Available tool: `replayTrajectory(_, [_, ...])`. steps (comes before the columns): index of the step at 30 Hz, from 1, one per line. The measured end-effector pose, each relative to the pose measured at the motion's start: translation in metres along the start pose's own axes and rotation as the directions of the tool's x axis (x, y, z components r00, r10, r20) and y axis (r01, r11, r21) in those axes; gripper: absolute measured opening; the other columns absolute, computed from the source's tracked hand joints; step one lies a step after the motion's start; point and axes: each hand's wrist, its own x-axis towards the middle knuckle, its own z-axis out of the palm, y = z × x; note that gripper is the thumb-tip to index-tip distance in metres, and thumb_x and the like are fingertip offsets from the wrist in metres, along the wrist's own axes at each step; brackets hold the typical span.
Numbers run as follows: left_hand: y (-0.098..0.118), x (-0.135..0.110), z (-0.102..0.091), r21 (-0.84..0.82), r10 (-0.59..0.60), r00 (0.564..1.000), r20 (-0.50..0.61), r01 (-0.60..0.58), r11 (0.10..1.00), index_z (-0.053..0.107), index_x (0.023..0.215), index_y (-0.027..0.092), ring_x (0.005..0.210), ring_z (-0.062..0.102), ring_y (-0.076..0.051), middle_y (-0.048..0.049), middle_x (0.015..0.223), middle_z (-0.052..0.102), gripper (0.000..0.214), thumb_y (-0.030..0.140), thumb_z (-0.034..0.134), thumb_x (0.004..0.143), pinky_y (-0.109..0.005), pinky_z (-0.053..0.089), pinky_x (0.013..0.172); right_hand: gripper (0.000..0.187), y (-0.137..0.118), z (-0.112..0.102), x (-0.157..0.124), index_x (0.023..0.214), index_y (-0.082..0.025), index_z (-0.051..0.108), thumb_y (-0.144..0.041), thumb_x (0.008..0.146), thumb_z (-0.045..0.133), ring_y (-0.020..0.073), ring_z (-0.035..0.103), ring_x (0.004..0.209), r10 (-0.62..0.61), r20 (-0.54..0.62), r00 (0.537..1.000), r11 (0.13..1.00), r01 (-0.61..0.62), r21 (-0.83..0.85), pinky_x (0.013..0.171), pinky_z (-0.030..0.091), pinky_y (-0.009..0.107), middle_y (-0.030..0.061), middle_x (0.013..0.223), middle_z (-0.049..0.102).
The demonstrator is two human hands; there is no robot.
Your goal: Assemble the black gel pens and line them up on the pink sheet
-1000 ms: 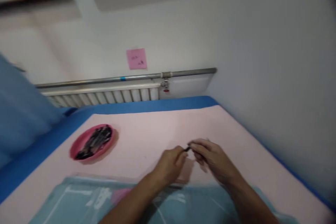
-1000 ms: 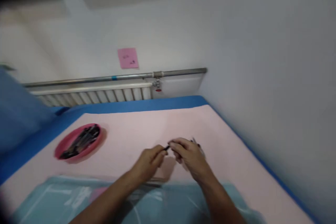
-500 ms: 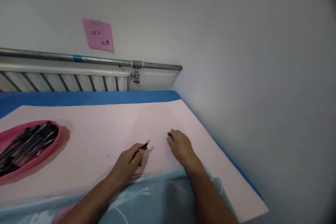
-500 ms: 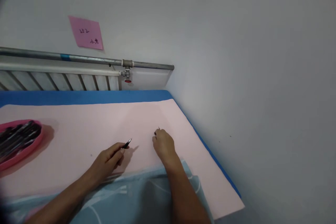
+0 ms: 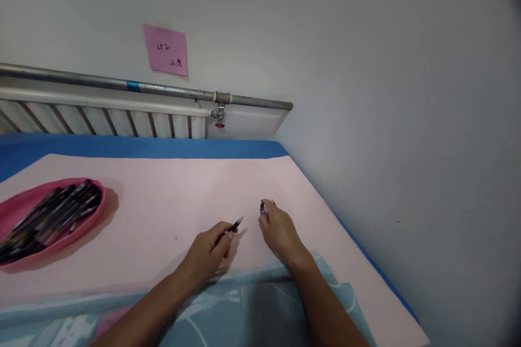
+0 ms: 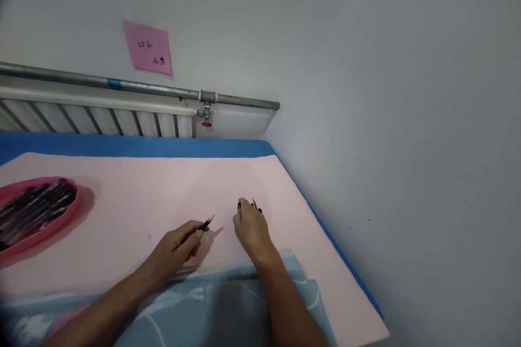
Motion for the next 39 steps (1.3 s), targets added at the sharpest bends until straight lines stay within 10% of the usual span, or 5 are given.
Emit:
replayTrajectory(4, [0.000, 0.000, 0.000, 0.013, 0.007, 1.000, -0.006, -0.007, 1.000, 0.057, 0.097, 0.018, 0.052, 0.043, -0.011, 0.0039, 0.056, 0.050, 0.031, 0.035, 0.036, 0.082, -0.022, 0.031, 0.052, 0.038, -0.014, -0.002, -0.003, 0.112, -0.020, 0.043, -0.027, 0.075, 0.048, 0.0122, 0.052, 0.046, 0.086, 0.024, 0.996, 0.642, -0.073, 0.763, 0.040, 0.038, 0.021, -0.0038, 0.061, 0.056])
replayTrajectory(8, [0.002, 0.001, 0.000, 0.023, 0.018, 1.000, -0.002, -0.018, 1.000, 0.057, 0.095, 0.018, 0.053, 0.043, -0.012, 0.0039, 0.055, 0.049, 0.031, 0.035, 0.035, 0.083, -0.022, 0.031, 0.053, 0.033, -0.030, -0.001, -0.009, 0.099, -0.019, 0.044, -0.028, 0.070, 0.058, 0.0126, 0.055, 0.050, 0.050, 0.046, 0.998, 0.339, -0.061, 0.939, 0.039, 0.041, 0.020, -0.0033, 0.060, 0.057])
replayTrajectory(28, [0.004, -0.001, -0.001, -0.009, 0.071, 0.997, 0.034, -0.071, 0.997, 0.054, 0.103, 0.018, 0.059, 0.048, -0.011, 0.0015, 0.068, 0.057, 0.033, 0.039, 0.042, 0.082, -0.021, 0.035, 0.054, 0.017, -0.026, 0.012, -0.017, 0.090, -0.019, 0.050, -0.030, 0.077, 0.051, 0.0067, 0.047, 0.037, -0.201, 0.279, 0.939, 0.598, -0.108, 0.794, 0.034, 0.035, 0.016, -0.0059, 0.057, 0.056])
replayTrajectory(39, [0.002, 0.001, 0.000, 0.356, 0.128, 0.991, -0.025, -0.111, 0.928, 0.059, 0.089, 0.018, 0.068, 0.056, -0.016, -0.0066, 0.078, 0.065, 0.031, 0.034, 0.033, 0.085, -0.025, 0.041, 0.061, 0.028, -0.026, 0.018, -0.012, 0.078, -0.019, 0.051, -0.047, 0.074, 0.055, 0.0096, 0.043, 0.036, -0.184, 0.399, 0.898, 0.660, -0.188, 0.727, 0.032, 0.032, 0.019, -0.0054, 0.047, 0.048])
